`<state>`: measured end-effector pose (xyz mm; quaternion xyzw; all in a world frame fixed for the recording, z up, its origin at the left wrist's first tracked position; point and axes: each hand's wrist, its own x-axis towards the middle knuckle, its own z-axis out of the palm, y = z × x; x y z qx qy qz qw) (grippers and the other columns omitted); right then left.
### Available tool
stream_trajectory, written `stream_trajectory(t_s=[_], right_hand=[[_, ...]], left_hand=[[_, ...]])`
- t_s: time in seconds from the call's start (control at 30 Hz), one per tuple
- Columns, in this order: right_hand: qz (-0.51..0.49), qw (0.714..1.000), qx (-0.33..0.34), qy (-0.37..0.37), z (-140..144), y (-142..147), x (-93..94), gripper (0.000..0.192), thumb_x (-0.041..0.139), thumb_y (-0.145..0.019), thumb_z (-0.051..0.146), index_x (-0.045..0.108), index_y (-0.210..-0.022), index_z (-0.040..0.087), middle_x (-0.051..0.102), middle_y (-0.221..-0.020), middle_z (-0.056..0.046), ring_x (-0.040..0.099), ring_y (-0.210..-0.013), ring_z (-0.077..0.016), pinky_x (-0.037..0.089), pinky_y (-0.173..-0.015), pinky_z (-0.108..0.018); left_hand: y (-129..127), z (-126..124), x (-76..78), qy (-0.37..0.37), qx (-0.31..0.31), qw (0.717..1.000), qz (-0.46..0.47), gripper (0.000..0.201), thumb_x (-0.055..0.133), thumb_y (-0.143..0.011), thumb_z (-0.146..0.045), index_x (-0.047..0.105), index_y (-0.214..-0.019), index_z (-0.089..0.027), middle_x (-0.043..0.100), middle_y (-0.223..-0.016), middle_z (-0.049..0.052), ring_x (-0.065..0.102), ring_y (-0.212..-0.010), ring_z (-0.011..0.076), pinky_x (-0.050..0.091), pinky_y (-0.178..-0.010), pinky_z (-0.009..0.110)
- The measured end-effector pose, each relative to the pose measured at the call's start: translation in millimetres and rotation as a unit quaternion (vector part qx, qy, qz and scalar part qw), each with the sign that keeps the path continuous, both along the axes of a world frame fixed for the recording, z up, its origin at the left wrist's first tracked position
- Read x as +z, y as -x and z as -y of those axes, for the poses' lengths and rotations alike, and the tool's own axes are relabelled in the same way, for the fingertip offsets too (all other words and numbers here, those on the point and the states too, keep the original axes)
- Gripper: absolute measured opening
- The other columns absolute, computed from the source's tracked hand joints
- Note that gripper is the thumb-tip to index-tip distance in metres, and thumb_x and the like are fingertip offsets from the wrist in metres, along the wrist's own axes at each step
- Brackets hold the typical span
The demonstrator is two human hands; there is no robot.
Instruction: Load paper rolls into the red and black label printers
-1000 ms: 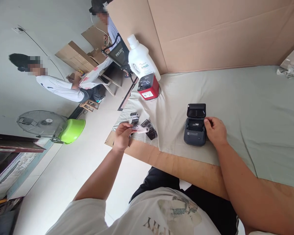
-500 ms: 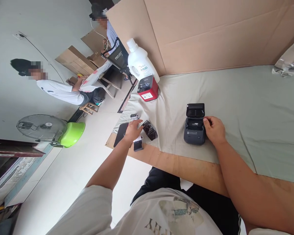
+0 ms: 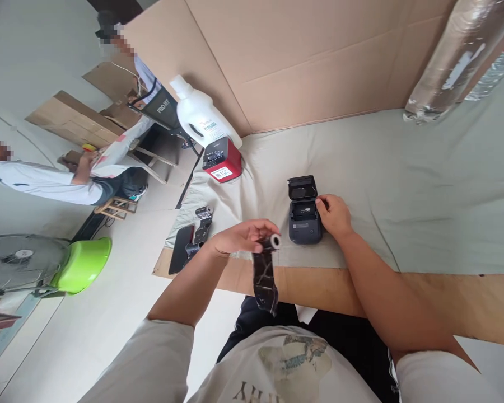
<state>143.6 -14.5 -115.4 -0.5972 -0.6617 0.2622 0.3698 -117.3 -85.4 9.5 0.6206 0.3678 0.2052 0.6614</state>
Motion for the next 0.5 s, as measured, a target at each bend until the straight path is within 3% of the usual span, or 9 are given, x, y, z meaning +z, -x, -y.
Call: stream_trajectory(t_s=[0.07, 0.13, 0.2, 0.33, 0.5], right_hand=[[0.001, 1.0, 0.007, 0.005, 0.4, 0.1, 1.3, 0.04, 0.042, -0.092, 0.05, 0.069, -0.096, 0.022, 0.072, -0.099, -0.013, 0.062, -0.099, -0.0298, 0.048, -0.088, -0.046], [-0.001, 1.0, 0.013, 0.005, 0.5, 0.2, 1.4, 0.039, 0.042, -0.092, 0.049, 0.069, -0.095, 0.021, 0.071, -0.099, -0.013, 0.062, -0.1, -0.0294, 0.047, -0.09, -0.046], [-0.005, 1.0, 0.013, 0.004, 0.2, 0.2, 0.5, 0.039, 0.042, -0.093, 0.049, 0.069, -0.094, 0.021, 0.071, -0.099, -0.013, 0.061, -0.1, -0.029, 0.047, -0.091, -0.046], [-0.019, 1.0, 0.017, -0.003, -1.3, 0.1, -1.6, 0.035, 0.044, -0.093, 0.047, 0.07, -0.093, 0.023, 0.071, -0.1, -0.011, 0.061, -0.101, -0.0287, 0.047, -0.092, -0.046], [-0.029, 0.999, 0.029, -0.003, -2.7, 0.0, -1.8, 0.03, 0.047, -0.091, 0.044, 0.07, -0.093, 0.023, 0.072, -0.1, -0.011, 0.062, -0.101, -0.0292, 0.048, -0.093, -0.048]], left_hand=[[-31.1, -12.4, -3.8, -0.105, 0.016, 0.992, -0.066, 0.035, 0.076, -0.075, -0.032, 0.068, -0.107, -0.02, 0.07, -0.101, 0.01, 0.066, -0.09, 0.0218, 0.053, -0.081, 0.036], [-56.7, -28.2, -15.1, -0.216, 0.064, 0.962, -0.154, 0.03, 0.073, -0.073, -0.023, 0.066, -0.101, -0.021, 0.068, -0.099, 0.007, 0.063, -0.094, 0.0224, 0.05, -0.09, 0.039], [-75.0, -43.3, -27.7, -0.281, 0.083, 0.927, -0.233, 0.027, 0.071, -0.07, -0.018, 0.066, -0.097, -0.022, 0.068, -0.096, 0.006, 0.06, -0.099, 0.0256, 0.045, -0.098, 0.044], [-90.9, -61.5, -43.7, -0.314, 0.08, 0.89, -0.321, 0.028, 0.067, -0.07, -0.015, 0.066, -0.097, -0.023, 0.069, -0.092, 0.008, 0.058, -0.103, 0.0317, 0.039, -0.102, 0.052], [-90.3, -67.6, -57.0, -0.318, 0.105, 0.886, -0.32, 0.029, 0.07, -0.069, -0.012, 0.069, -0.096, -0.023, 0.07, -0.095, 0.009, 0.059, -0.099, 0.0322, 0.04, -0.101, 0.054]])
